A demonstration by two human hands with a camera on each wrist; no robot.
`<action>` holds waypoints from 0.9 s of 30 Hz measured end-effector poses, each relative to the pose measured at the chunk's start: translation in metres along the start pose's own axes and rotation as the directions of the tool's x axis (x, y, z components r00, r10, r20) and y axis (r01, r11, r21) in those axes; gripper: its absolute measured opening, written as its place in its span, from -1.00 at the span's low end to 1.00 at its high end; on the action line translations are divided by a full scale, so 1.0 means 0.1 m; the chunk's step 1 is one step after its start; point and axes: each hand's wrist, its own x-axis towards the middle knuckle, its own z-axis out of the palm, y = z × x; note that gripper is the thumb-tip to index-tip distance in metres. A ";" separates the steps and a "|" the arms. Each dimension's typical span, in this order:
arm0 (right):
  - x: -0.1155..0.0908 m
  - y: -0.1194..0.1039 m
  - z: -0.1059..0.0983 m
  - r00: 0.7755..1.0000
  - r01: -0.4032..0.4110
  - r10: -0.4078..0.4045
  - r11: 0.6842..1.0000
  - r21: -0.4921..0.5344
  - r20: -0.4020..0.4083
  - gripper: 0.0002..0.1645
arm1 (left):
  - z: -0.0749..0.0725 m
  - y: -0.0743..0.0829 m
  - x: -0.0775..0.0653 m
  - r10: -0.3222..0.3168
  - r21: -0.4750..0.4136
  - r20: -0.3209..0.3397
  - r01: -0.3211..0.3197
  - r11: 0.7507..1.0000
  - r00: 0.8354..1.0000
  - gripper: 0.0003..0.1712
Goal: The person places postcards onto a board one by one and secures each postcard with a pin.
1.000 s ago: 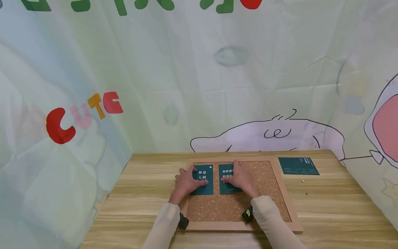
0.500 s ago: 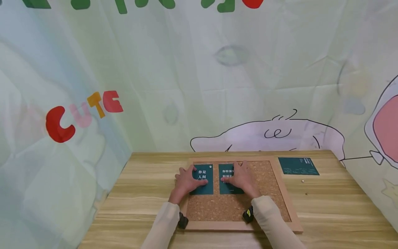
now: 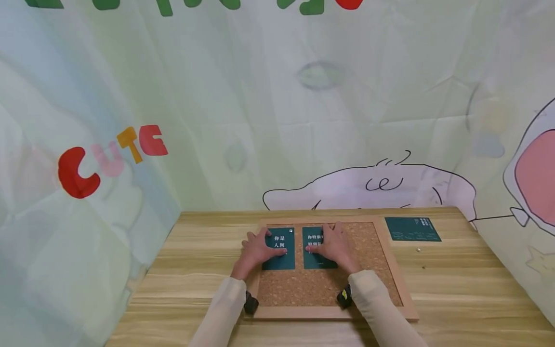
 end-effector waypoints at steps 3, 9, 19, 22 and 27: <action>0.00 0.00 0.00 1.000 -0.001 0.001 1.000 -0.002 -0.002 0.10 | -0.04 0.01 0.02 -0.007 0.015 0.008 0.006 1.000 1.000 -0.05; 0.02 0.01 0.00 1.000 -0.001 0.001 1.000 -0.010 -0.002 0.10 | -0.08 0.10 0.07 0.055 0.104 0.001 -0.055 0.993 0.998 0.00; 0.05 0.02 0.01 1.000 -0.017 0.018 0.999 -0.046 0.014 0.14 | 0.01 0.28 0.29 0.371 0.248 0.206 -0.415 0.875 0.905 -0.03; 0.06 0.03 0.03 1.000 -0.010 0.011 0.999 -0.052 0.016 0.14 | 0.06 0.30 0.34 0.362 0.288 0.268 -0.433 0.854 0.893 0.06; 0.06 0.05 0.03 1.000 0.002 -0.002 0.998 -0.056 0.005 0.13 | 0.12 0.34 0.40 0.324 0.330 0.319 -0.425 0.843 0.891 0.14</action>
